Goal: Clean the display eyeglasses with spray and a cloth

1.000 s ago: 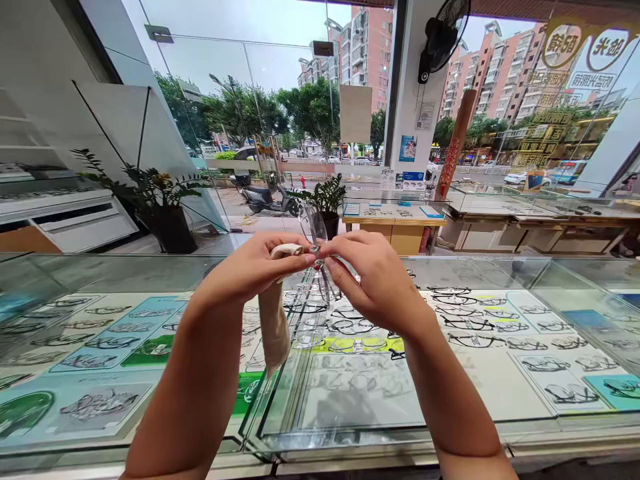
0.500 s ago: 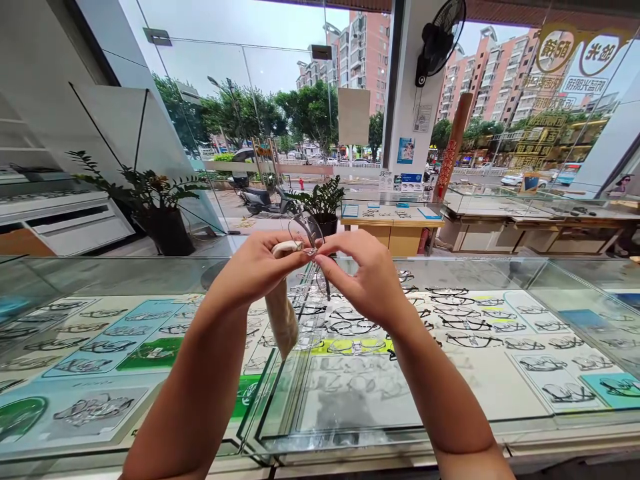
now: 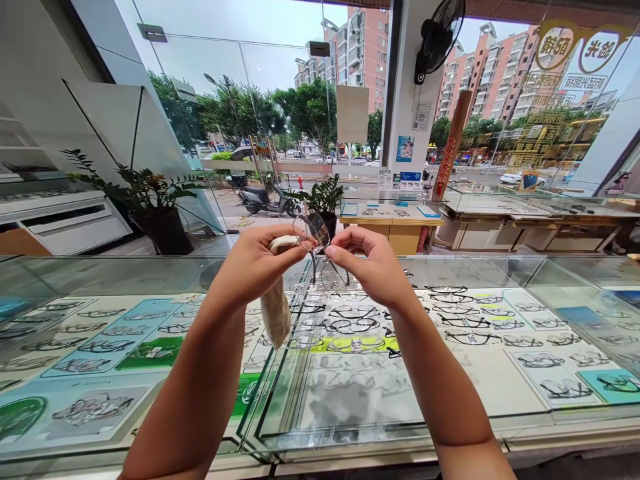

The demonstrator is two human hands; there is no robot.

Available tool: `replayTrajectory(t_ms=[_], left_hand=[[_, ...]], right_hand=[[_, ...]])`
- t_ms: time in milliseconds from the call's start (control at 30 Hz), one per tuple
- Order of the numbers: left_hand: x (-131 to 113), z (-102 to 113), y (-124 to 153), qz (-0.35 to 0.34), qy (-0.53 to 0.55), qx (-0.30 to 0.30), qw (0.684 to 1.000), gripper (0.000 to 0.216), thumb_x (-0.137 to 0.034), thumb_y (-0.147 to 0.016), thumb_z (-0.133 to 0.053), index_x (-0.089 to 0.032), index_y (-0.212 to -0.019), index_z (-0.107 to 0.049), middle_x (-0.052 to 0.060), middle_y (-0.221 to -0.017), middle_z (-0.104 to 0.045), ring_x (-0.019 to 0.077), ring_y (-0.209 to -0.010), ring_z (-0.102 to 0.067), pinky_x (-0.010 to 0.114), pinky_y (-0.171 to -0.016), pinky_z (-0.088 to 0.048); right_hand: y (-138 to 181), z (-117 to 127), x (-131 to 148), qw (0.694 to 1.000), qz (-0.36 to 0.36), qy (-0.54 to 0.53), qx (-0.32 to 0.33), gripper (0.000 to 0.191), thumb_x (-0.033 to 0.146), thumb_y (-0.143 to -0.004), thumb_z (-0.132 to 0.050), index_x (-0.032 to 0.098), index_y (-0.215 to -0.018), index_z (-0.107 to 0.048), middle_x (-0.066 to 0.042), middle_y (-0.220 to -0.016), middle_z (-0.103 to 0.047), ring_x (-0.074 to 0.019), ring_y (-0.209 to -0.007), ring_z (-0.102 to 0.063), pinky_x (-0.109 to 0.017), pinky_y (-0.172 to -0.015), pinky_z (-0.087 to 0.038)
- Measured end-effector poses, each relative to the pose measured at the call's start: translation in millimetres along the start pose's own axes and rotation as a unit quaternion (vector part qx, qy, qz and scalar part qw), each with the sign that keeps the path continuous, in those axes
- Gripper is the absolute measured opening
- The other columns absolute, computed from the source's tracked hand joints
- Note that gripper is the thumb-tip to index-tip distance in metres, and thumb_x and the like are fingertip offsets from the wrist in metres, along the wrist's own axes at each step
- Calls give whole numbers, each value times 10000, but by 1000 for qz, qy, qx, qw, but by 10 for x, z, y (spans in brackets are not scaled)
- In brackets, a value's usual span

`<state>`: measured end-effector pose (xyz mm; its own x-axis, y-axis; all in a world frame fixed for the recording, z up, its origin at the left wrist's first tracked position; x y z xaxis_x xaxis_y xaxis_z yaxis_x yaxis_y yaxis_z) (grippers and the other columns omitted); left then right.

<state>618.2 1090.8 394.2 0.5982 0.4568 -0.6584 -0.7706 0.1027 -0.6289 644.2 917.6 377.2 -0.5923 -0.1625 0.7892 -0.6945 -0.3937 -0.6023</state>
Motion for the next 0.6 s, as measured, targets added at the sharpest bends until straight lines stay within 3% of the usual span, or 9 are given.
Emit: replayTrajectory(t_ms=[233,400,533,600], left_hand=[[-28,344,34,-43,-136,-169,975,170,-296,-893,-712,-208,-949,-846,31,-901,-812,184,-803,-693,310,-797,-532],[-9,383,24,-60,-166,-186,967,169,-305,-930,-706,-216,-976,-842,45,-983,-823,207,-889,-722,328,-843,-544],[-40,447,64,-64,-168,-223,958,279,-342,-935,-758,-218,-1182,-795,66,-1117,-789,228,-997,-705,340,-880,-534],[-84,481,94,-61,-160,-237,956,266,-337,-937,-752,-216,-1174,-771,68,-1128,-763,226,-1001,-680,336,-879,-518]], right_hand=[[3,75,-51,998,-63,-6,24,310,489,-814,-914,237,-818,-735,-8,-839,-743,-168,-804,-637,-357,-796,-493],[16,-1,-98,993,-91,-29,70,314,493,-841,-897,247,-840,-703,-26,-892,-795,-201,-919,-727,-387,-905,-548],[8,23,-103,993,-79,-60,56,282,460,-876,-875,263,-874,-674,-37,-1044,-840,-239,-1117,-767,-437,-1075,-545],[-4,67,-95,995,-67,-67,37,297,477,-871,-875,275,-876,-657,-40,-1124,-845,-259,-1196,-755,-474,-1129,-533]])
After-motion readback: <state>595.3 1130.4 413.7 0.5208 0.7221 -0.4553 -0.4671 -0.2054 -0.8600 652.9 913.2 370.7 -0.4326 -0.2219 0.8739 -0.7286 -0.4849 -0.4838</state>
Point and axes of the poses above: each hand's wrist, its own y-axis away from the middle knuckle, its own z-axis out of the back of the hand, x = y × z, the point moved 9 cm from there along -y, towards the middle knuckle
